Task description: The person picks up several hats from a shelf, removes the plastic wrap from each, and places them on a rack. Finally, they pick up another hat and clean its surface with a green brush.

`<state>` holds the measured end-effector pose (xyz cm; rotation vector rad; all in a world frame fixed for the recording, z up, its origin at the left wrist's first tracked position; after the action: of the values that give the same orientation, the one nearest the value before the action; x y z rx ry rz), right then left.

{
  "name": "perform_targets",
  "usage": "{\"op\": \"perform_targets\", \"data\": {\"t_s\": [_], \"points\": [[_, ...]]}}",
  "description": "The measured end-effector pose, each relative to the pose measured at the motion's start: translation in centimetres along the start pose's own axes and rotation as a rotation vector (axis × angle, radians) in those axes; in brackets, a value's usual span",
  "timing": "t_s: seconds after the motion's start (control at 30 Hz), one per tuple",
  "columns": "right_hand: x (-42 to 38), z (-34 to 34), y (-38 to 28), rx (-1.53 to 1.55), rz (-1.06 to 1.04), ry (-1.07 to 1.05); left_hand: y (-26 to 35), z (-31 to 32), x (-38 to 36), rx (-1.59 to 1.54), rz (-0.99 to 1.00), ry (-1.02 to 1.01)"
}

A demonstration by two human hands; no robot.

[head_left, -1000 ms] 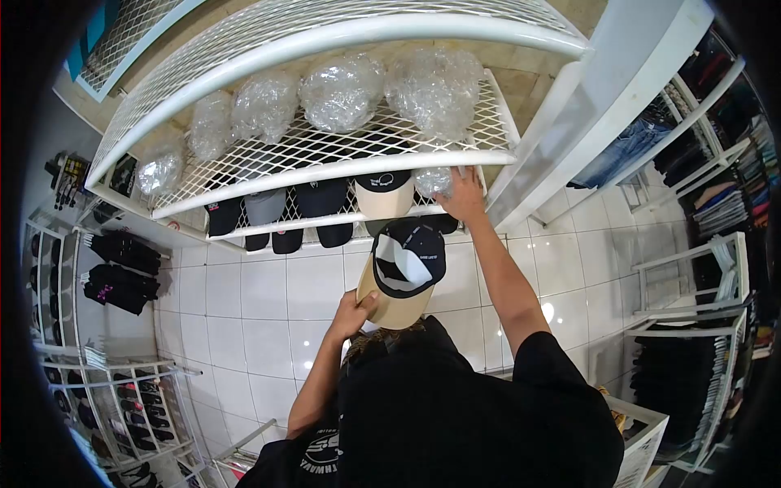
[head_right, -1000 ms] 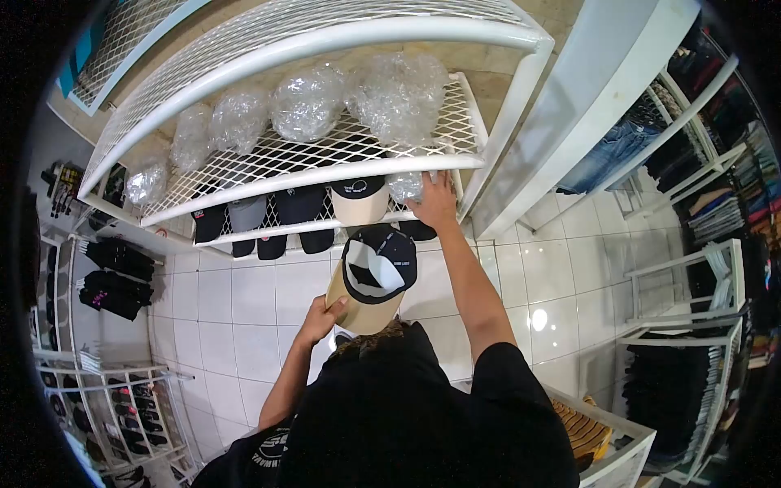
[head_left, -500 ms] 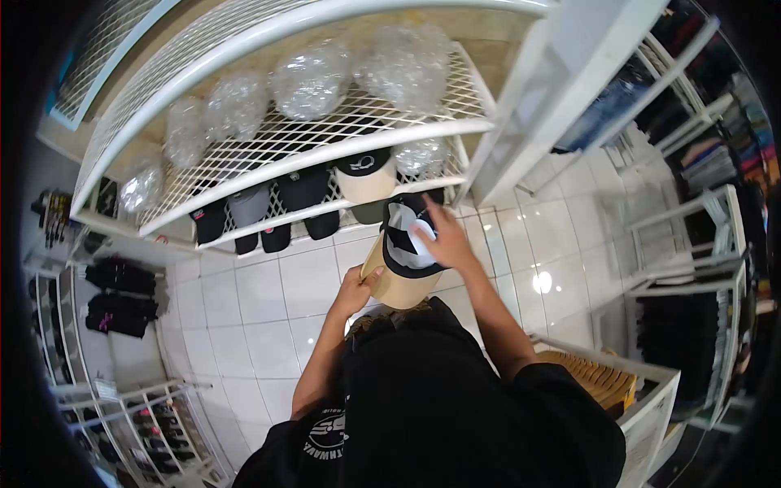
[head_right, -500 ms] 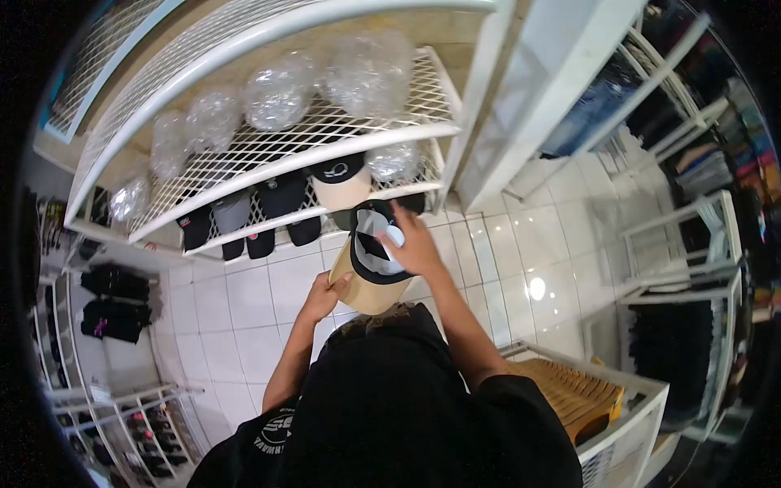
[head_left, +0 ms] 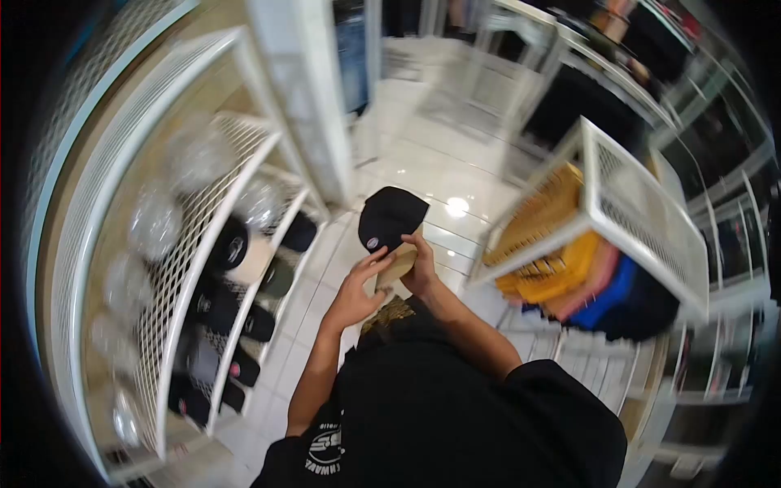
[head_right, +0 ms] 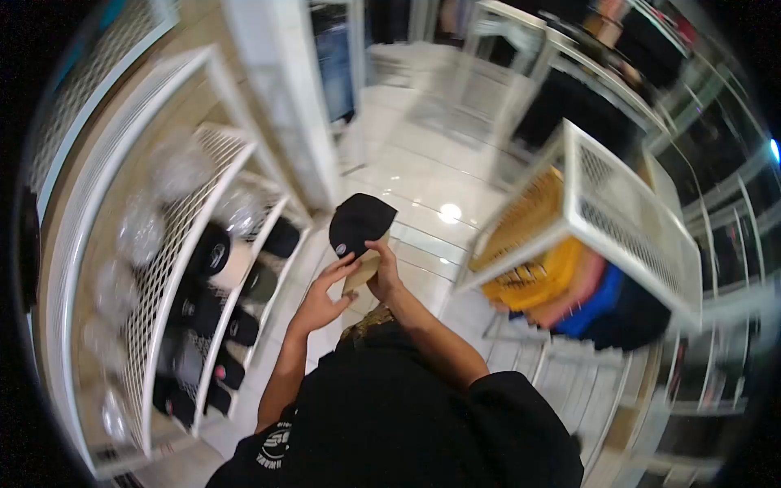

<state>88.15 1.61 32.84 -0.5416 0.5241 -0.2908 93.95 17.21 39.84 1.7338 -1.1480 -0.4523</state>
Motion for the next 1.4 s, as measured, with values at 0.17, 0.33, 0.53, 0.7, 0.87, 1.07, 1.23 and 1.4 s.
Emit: {"op": "perform_targets", "data": {"t_s": [0.17, 0.33, 0.53, 0.7, 0.87, 1.07, 1.23, 1.4], "points": [[-13.3, -7.0, -2.5, 0.299, -0.332, 0.065, -2.4, 5.6, -2.1, -0.560, -0.231, -0.022], [-26.3, -12.6, -1.4, 0.520, -0.455, -0.071, 2.4, 12.2, -0.8, -0.513, -0.063, -0.190], [-37.6, -17.7, 1.2, 0.688, -0.663, 0.030, 10.0, 23.7, -1.2, -0.786, -0.119, -0.819], [-47.3, -20.5, 2.0, -0.059, -0.763, 0.893, 16.1, 32.5, -3.4, -0.836, -0.115, -1.039], [-54.9, -23.6, 2.7, -0.610, -0.974, 1.322, 24.8, 41.2, -7.9, -0.474, 0.342, -1.189], [-64.3, -27.0, 0.4, -1.039, -0.840, 1.902, 31.7, 55.5, -14.6, -0.126, 0.812, -1.345], [-72.3, -36.5, -0.4, -1.176, -0.626, 1.884, 32.1, 69.5, -21.5, -0.017, 0.939, -1.514], [-76.9, -49.5, 1.7, -0.907, -0.457, 1.695, 28.6, 82.4, -28.1, -0.026, 0.784, -1.765]]}}
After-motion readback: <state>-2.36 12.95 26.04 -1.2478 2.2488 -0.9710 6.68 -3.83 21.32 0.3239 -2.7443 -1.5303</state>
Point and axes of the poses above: each hand's wrist, its own x-axis towards the middle knuckle, its own z-axis out of the palm, y = z × x, the point moved 2 cm from there along x, towards the middle knuckle, and after that the axes turned 2 degrees about -z, right-handed, at the moved point
